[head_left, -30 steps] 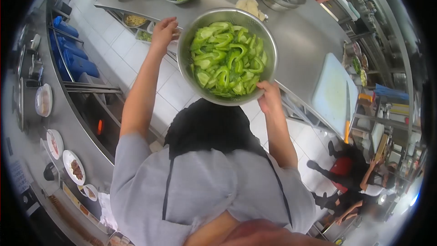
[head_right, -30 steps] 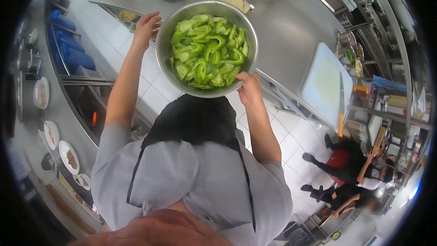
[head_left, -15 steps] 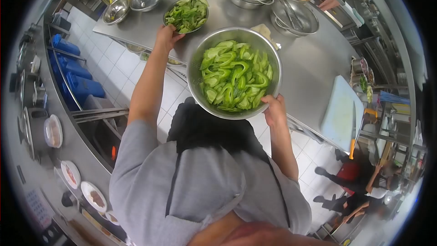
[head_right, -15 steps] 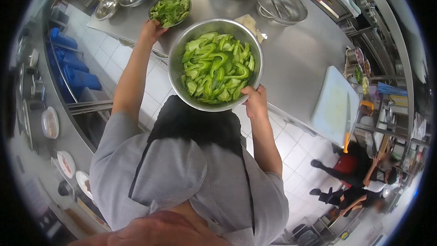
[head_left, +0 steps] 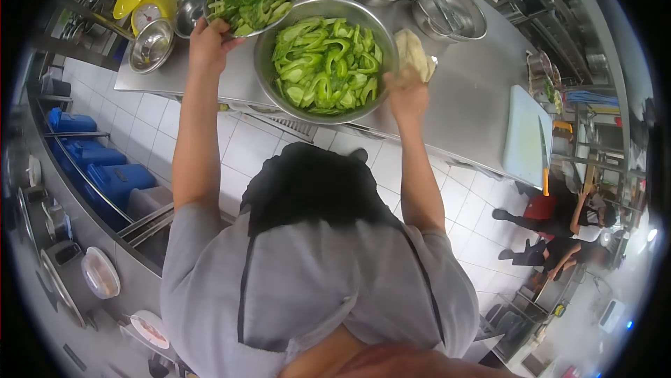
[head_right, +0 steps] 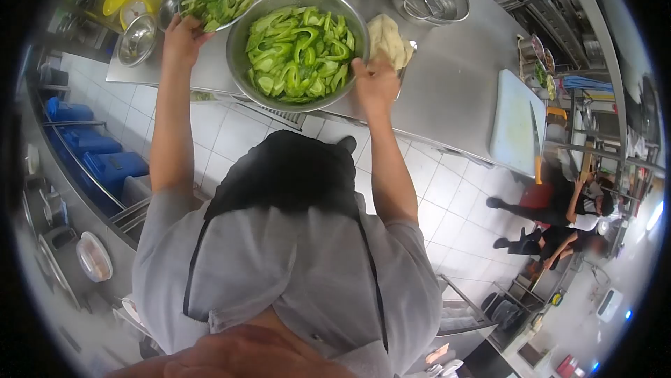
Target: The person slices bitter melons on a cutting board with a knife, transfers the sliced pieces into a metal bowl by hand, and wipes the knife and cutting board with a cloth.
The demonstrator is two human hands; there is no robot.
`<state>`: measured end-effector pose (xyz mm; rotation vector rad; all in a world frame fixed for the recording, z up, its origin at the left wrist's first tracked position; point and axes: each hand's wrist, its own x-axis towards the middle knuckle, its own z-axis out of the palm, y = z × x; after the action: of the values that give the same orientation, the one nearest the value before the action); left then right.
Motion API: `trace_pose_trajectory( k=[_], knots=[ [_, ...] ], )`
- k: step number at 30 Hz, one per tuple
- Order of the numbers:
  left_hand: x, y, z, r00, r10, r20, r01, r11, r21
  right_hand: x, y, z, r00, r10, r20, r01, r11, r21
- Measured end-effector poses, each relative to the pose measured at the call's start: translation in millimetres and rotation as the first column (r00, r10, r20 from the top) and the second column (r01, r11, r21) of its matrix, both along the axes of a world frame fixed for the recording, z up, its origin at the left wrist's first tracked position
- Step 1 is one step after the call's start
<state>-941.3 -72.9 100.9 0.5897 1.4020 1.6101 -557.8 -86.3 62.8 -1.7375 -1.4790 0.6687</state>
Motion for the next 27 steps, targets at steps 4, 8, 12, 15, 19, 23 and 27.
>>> trace_pose_trajectory(
  k=[4,8,12,15,19,23,27],
  knots=[
    [-8,-12,-11,0.999,-0.019,0.047,0.021,0.999,-0.034,-44,4,31,0.867,0.331,0.372,-0.420,0.887,0.191],
    [1,-22,-12,0.997,0.003,0.074,-0.001,1.000,-0.025,-104,43,24,0.680,0.441,0.586,-0.499,0.864,-0.071],
    [-1,-32,-17,0.998,-0.015,0.069,0.017,0.999,-0.030,-116,110,16,0.667,0.453,0.591,-0.502,0.860,-0.091],
    [-3,-39,-19,0.997,-0.016,0.072,0.018,0.999,-0.034,-134,111,20,0.644,0.493,0.585,-0.558,0.826,-0.081],
    [-7,-43,-27,0.998,-0.002,0.062,0.004,0.999,-0.036,-143,48,35,0.678,0.474,0.562,-0.538,0.841,-0.060],
    [-7,-45,-20,0.998,-0.029,0.054,0.033,0.998,-0.062,-147,18,0,0.582,0.520,0.625,-0.661,0.750,-0.007],
    [1,-39,-15,0.993,-0.096,0.064,0.097,0.995,-0.013,-129,21,-8,0.528,0.548,0.648,-0.772,0.629,0.097]
  ],
)
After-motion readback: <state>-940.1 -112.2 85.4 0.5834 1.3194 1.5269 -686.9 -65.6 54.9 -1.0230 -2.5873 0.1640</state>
